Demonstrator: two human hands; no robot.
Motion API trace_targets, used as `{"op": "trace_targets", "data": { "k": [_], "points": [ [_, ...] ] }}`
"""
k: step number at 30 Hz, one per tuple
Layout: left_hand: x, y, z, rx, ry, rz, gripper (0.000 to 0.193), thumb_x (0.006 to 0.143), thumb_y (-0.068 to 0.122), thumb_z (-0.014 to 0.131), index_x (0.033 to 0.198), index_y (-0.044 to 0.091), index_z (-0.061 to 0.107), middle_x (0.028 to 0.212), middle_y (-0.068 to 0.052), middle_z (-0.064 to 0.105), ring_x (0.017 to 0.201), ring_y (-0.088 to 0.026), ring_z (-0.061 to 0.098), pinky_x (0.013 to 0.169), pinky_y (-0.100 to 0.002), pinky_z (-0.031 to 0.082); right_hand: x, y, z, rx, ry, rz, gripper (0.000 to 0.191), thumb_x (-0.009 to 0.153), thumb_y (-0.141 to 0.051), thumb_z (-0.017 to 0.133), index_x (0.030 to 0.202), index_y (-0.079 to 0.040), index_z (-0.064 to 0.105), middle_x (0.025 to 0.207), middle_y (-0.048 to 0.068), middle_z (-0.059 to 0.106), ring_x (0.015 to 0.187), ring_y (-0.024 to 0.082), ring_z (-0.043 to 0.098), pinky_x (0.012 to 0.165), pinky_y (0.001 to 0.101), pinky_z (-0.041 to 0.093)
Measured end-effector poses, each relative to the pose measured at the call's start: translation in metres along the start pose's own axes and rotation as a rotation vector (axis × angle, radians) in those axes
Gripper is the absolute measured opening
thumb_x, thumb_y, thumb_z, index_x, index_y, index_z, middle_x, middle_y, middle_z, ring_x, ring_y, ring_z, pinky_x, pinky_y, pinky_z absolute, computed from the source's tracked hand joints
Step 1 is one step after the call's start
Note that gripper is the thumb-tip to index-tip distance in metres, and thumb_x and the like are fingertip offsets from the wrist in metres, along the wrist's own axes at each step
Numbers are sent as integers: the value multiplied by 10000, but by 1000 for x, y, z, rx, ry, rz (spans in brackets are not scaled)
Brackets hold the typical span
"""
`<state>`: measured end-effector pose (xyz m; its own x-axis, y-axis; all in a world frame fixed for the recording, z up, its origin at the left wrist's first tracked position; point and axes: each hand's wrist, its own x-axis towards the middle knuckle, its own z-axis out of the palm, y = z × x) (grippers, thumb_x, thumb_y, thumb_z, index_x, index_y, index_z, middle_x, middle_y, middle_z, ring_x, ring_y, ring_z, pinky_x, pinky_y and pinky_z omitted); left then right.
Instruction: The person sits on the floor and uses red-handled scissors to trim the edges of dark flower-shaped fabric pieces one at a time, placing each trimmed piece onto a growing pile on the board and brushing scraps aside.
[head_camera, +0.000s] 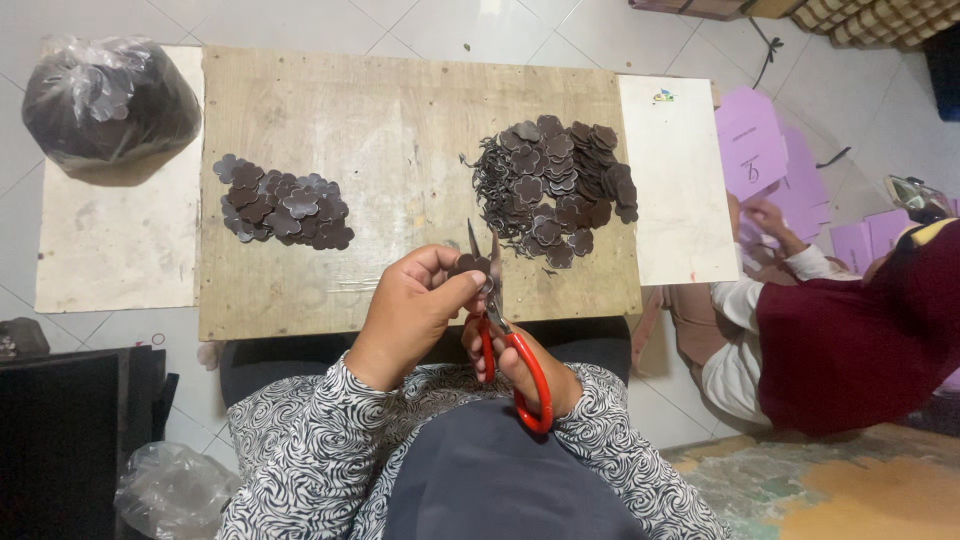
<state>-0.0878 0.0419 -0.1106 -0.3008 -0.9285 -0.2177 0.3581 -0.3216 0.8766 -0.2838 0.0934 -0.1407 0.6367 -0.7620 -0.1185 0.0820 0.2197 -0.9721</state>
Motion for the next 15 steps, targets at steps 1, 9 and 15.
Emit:
{"op": "trace_targets", "data": {
  "k": [1, 9, 15],
  "points": [
    [-1, 0, 1, -3, 6, -10, 108, 945, 85, 670, 1001, -7, 658, 823, -45, 710, 735, -91, 656, 687, -240, 545, 0, 0, 0, 6, -7, 3, 763, 919, -814, 502, 1106, -74, 502, 1015, -2, 454, 908, 100, 457, 845, 266, 467],
    [1, -5, 4, 14, 23, 68, 125, 938, 76, 683, 1027, -5, 651, 906, -31, 716, 828, -88, 678, 763, -240, 571, 0, 2, 1, 10, 80, -11, 722, 946, -779, 512, 1060, -67, 488, 912, 4, 443, 807, 99, 432, 748, 256, 433],
    [2, -8, 3, -8, 61, 111, 118, 943, 64, 677, 1033, -9, 653, 931, -52, 736, 847, -95, 690, 804, -250, 581, 1, -1, -4, -51, 25, -36, 774, 921, -815, 475, 1107, -64, 502, 965, -1, 471, 859, 94, 460, 783, 251, 443]
  ]
}}
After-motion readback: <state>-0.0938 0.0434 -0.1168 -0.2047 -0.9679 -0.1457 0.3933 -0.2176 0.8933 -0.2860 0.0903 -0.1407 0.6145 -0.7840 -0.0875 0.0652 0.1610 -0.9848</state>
